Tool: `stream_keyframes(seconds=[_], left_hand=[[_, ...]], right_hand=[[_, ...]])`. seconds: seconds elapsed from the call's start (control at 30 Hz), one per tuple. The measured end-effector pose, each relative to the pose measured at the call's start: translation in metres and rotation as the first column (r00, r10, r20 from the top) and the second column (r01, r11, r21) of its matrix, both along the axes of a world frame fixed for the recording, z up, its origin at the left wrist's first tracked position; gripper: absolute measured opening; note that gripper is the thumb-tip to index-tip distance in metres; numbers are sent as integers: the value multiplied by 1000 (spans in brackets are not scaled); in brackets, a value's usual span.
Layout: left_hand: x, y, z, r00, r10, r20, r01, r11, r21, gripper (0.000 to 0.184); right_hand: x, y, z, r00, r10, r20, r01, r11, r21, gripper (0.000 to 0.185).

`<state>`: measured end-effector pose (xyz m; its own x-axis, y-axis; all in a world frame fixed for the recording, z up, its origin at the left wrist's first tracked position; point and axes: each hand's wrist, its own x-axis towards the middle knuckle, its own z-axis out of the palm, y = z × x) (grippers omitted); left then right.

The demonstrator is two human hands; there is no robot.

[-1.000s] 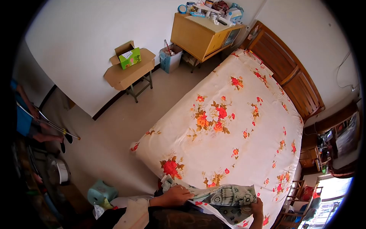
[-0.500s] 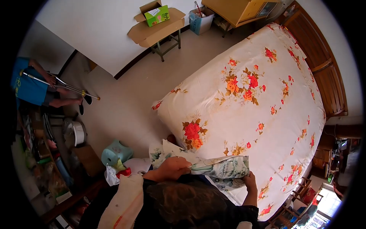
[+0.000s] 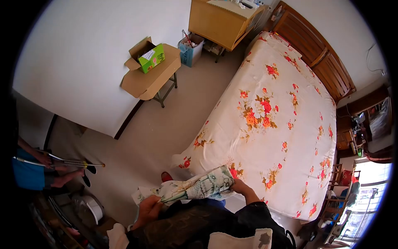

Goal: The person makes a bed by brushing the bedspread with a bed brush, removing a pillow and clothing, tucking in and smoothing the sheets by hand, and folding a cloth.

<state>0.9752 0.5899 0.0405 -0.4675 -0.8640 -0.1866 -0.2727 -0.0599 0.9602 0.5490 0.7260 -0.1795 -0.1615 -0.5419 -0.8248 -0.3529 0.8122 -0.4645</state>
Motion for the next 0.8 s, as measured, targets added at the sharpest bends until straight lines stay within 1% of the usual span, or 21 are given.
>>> stream_keyframes(seconds=[0.03, 0.07, 0.1, 0.13, 0.17, 0.23, 0.27, 0.33, 0.4, 0.43, 0.47, 0.5, 0.53, 0.57, 0.6, 0.63, 0.67, 0.7, 0.73, 0.77, 0.8], left_hand=[[14, -13, 6, 1000, -24, 4, 24, 1000, -8, 9], [25, -24, 12, 999, 4, 43, -4, 1000, 8, 9], [33, -34, 17, 996, 36, 78, -38, 999, 21, 9], [40, -42, 19, 997, 29, 70, -30, 1000, 7, 9], [45, -51, 21, 994, 38, 102, -39, 999, 4, 9], [51, -71, 20, 990, 45, 133, -44, 999, -12, 9], [54, -79, 18, 992, 34, 120, -32, 999, -17, 9], [51, -97, 17, 994, 15, 110, -13, 1000, -25, 9], [39, -119, 20, 996, -62, 68, 69, 991, -117, 8], [35, -130, 20, 995, -74, 70, 82, 988, -128, 8], [31, -142, 19, 988, -127, 86, 139, 978, -155, 7], [26, -155, 18, 979, -177, 102, 193, 964, -182, 7], [19, -169, 18, 977, -184, 104, 201, 960, -193, 7], [13, -184, 18, 954, -262, 142, 290, 928, -233, 7], [5, -201, 17, 923, -336, 185, 377, 885, -272, 8], [-3, -218, 16, 919, -345, 192, 389, 877, -283, 8], [-11, -235, 13, 898, -386, 213, 437, 841, -320, 10], [-20, -252, 9, 874, -425, 235, 484, 800, -355, 11], [-31, -271, 3, 865, -447, 230, 503, 775, -383, 13], [-47, -296, -3, 857, -458, 235, 515, 762, -392, 13], [-61, -316, -7, 846, -494, 203, 533, 764, -363, 14]], right_hand=[[17, -17, -4, 995, 90, 39, -89, 996, -24, 43], [32, -28, -6, 997, 71, 38, -70, 997, -33, 43], [52, -48, 10, 988, 141, -67, -146, 986, -79, 43], [62, -63, 20, 962, 208, -179, -230, 966, -117, 45], [62, -74, 12, 960, 260, -104, -260, 965, 14, 44], [74, -93, 23, 954, 249, -166, -246, 969, 36, 45], [74, -94, 13, 957, 240, -165, -238, 971, 28, 45], [66, -93, -9, 978, 162, -134, -166, 986, -25, 48], [64, -93, -16, 985, 110, -131, -117, 992, -48, 49], [61, -92, -21, 989, 69, -131, -78, 995, -66, 49], [56, -88, -40, 997, 29, -78, -35, 996, -78, 48], [62, -100, -17, 994, -13, -112, 8, 999, -46, 44], [60, -104, -17, 995, -19, -101, 16, 1000, -23, 41], [57, -109, -18, 996, -23, -88, 24, 1000, 2, 39], [56, -120, -6, 993, 5, -120, 0, 999, 38, 40], [53, -132, 4, 988, 31, -151, -20, 997, 77, 40], [41, -122, -30, 988, -23, -153, 27, 999, 28, 42], [33, -124, -43, 990, -50, -129, 55, 998, 37, 43], [28, -136, -34, 989, -1, -150, 10, 998, 61, 44], [24, -150, -23, 981, 0, -193, 13, 998, 66, 47], [15, -156, -30, 982, 5, -187, 15, 995, 104, 49]])
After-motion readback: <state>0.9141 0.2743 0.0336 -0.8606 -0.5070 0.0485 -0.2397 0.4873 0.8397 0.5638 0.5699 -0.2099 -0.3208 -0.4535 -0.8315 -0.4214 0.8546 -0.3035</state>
